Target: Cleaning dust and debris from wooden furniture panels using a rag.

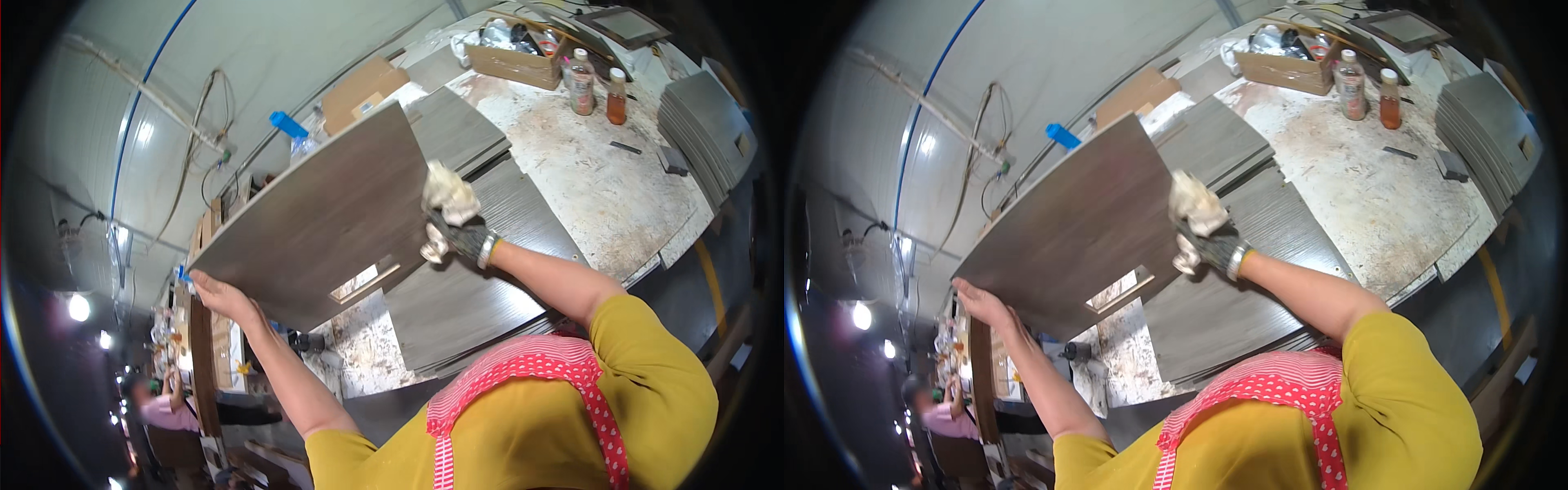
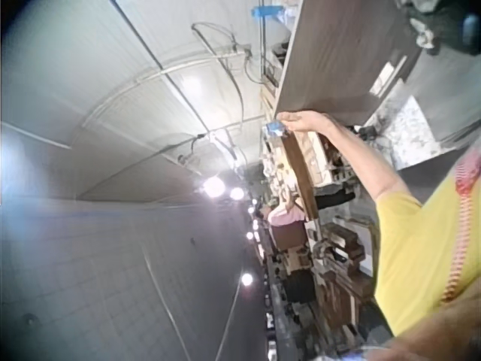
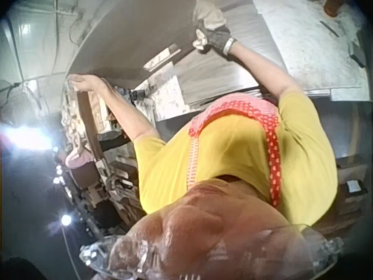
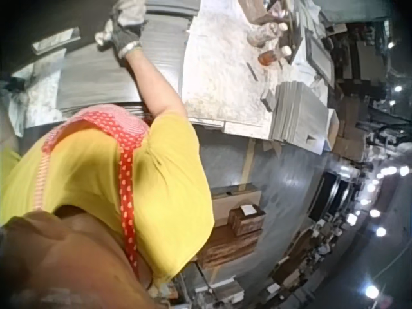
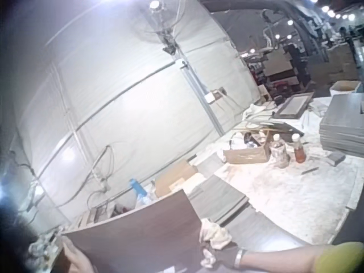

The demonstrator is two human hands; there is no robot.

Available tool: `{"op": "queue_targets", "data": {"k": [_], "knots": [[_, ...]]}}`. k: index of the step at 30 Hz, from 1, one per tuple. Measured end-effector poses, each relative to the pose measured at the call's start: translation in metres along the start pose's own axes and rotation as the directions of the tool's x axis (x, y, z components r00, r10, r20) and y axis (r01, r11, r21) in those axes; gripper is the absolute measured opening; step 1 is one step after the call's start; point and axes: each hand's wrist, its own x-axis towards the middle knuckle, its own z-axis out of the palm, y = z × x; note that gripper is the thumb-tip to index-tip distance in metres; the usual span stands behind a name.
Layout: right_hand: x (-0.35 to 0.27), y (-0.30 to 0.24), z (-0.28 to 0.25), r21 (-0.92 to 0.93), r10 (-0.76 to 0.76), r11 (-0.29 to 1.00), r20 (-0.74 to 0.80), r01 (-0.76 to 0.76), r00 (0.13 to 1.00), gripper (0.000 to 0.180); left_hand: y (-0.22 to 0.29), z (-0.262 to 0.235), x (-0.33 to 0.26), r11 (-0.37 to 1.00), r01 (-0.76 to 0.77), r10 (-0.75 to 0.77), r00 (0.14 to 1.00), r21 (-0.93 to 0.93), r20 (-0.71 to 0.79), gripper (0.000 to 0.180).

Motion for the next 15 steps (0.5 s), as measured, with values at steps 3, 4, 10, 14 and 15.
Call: {"op": "queue_targets", "data": {"k": [3, 4, 10, 14, 15], "knots": [[-0.016, 0.012, -0.007, -0.890, -0.511, 0.280, 0.179, 0.360, 0.841, 0.018, -0.012, 0.000, 0.004, 0.998, 0.036, -0.035, 0.999, -0.045, 0.016, 0.051], [-0.009, 0.004, -0.019, -0.864, -0.284, 0.311, 0.314, 0.397, 0.906, 0.023, -0.020, -0.003, 0.006, 0.996, 0.083, -0.082, 0.995, -0.014, 0.057, 0.050], [-0.026, -0.070, -0.095, -0.839, -0.097, 0.348, 0.411, 0.418, 0.906, 0.035, -0.007, 0.003, -0.030, 0.846, 0.353, -0.321, 0.936, -0.400, 0.146, 0.055], [-0.055, -0.154, -0.114, -0.750, 0.049, 0.660, 0.101, 0.044, 0.994, 0.027, -0.027, -0.014, -0.072, 0.369, 0.585, -0.203, 0.809, -0.722, 0.552, 0.051], [-0.056, -0.160, -0.112, -0.785, -0.250, 0.577, 0.093, 0.226, 0.964, 0.025, -0.036, -0.014, -0.084, 0.254, 0.645, 0.065, 0.732, -0.720, 0.679, 0.050]]}}
